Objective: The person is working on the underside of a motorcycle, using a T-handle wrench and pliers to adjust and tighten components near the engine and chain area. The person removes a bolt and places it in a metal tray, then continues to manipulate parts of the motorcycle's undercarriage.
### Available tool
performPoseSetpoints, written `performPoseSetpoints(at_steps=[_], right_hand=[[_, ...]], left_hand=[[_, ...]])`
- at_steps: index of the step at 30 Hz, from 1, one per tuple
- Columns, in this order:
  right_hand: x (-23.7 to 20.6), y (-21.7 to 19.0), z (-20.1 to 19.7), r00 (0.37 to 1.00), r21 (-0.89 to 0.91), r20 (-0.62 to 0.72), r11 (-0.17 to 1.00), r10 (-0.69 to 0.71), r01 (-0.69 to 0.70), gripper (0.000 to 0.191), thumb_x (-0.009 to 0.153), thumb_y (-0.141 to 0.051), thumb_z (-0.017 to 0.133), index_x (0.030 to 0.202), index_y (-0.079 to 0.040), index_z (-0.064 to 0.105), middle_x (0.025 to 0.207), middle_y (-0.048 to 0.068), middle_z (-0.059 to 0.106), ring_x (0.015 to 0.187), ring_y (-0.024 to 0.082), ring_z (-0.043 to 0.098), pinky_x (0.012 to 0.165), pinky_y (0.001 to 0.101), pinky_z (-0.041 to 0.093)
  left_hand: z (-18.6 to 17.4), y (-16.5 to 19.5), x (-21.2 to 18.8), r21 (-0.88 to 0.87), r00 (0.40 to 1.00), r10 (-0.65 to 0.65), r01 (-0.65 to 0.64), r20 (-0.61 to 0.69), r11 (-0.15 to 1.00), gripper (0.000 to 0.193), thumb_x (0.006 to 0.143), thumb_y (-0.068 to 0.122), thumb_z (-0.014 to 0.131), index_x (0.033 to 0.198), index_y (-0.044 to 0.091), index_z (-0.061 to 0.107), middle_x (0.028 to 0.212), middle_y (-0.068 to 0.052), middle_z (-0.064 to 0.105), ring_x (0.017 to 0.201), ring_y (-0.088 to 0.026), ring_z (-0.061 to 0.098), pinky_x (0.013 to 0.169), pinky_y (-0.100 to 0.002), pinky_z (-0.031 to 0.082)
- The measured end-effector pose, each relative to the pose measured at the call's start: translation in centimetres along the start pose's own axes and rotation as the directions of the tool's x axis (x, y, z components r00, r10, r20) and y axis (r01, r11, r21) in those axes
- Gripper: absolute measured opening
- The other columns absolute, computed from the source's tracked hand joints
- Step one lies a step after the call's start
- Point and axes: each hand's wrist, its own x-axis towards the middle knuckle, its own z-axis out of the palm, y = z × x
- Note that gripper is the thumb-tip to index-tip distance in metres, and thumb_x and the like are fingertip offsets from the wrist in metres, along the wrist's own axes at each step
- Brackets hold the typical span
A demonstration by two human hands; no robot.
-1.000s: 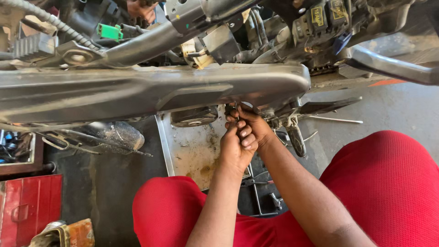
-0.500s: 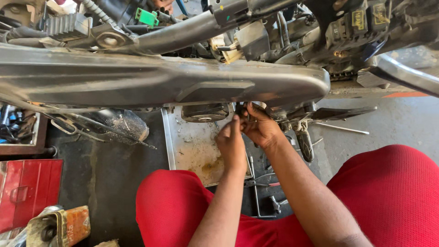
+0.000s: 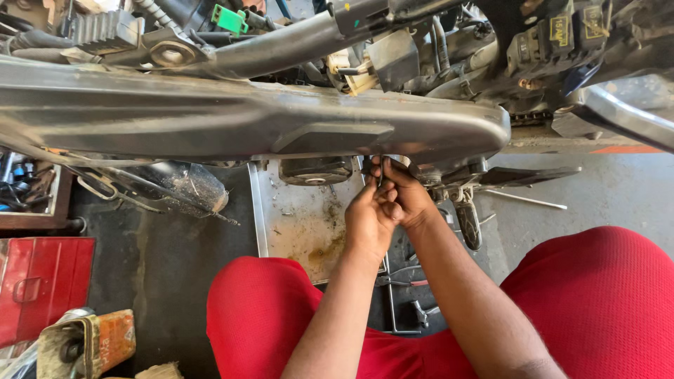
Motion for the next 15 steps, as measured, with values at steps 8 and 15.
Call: performPoseSetpoints(at_steps=[8,15], right_hand=[[0.5,0.9,1.0,0.996,-0.015,0.030,0.996,-0.087,0.087,0.019,0.098,-0.022,0.075,0.109,-0.011,0.065,0.089,-0.002,0.061,0.078,0.012,0.057,0.078,0.0291,0.050],[0.8,0.7,1.8,0.985,-0.159,-0.161,0.986,-0.069,0.044,0.028,0.089,-0.036,0.078,0.090,-0.014,0.060,0.075,-0.002,0.055,0.073,0.018,0.054,0.071,0.0394,0.047]], left_hand=[[-4.3,-2.1,1.4,0.616,0.858,0.507,-0.354,-0.086,0.704,0.050,0.113,0.037,0.054,0.072,0.008,0.059,0.061,0.001,0.053,0.055,-0.009,0.048,0.052,-0.026,0.037],[-6.6,-2.1,4.3,0.080,0.950,0.264,-0.254,-0.167,0.964,0.024,0.101,0.023,0.062,0.083,0.007,0.067,0.071,-0.001,0.063,0.061,-0.011,0.053,0.058,-0.029,0.041]])
